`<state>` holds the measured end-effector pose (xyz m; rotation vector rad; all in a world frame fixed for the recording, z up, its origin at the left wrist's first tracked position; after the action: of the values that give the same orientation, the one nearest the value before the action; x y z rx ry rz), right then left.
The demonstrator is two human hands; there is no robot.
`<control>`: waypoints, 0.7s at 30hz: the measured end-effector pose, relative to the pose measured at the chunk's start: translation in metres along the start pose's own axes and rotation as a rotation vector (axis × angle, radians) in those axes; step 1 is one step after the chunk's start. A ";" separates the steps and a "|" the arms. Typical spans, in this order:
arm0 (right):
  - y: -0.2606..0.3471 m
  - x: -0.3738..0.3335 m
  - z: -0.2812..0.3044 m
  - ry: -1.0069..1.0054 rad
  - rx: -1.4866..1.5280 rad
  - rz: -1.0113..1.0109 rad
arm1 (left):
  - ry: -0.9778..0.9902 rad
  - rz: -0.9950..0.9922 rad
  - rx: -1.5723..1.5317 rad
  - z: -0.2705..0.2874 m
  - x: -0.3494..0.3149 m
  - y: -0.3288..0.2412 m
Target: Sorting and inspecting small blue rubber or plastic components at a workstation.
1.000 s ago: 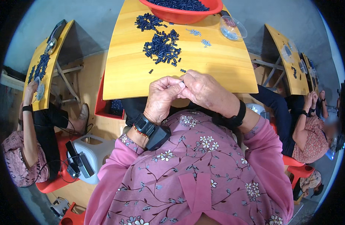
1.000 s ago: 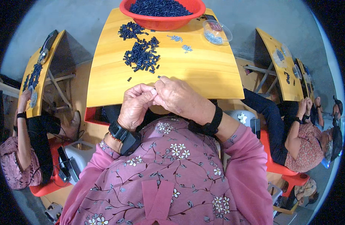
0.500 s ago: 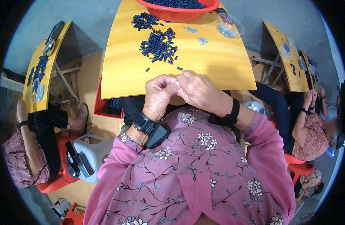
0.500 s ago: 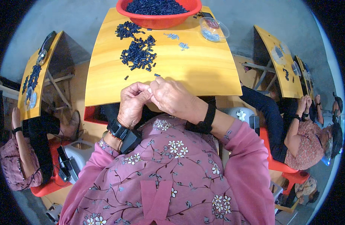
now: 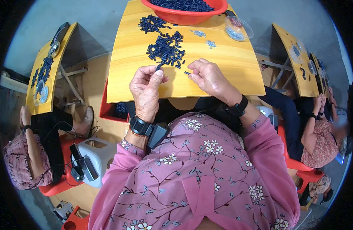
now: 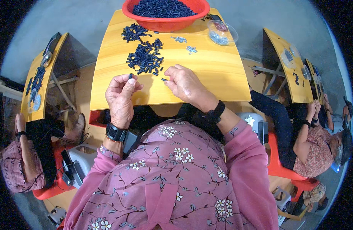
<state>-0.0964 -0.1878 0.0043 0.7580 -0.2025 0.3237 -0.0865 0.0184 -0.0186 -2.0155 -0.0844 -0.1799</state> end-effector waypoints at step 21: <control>0.014 -0.018 0.012 0.074 0.728 -0.336 | -0.497 -0.320 0.141 0.056 0.020 -0.046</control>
<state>-0.1187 -0.1905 0.0162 1.4745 0.1283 0.0954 -0.0679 0.0882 0.0022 -1.8547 -0.7163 0.1275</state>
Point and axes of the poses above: each hand's wrist, its own x-axis towards the middle knuckle, its own z-axis out of the back of the hand, y = z × x, the point moved 3 cm from there along x, towards the middle knuckle
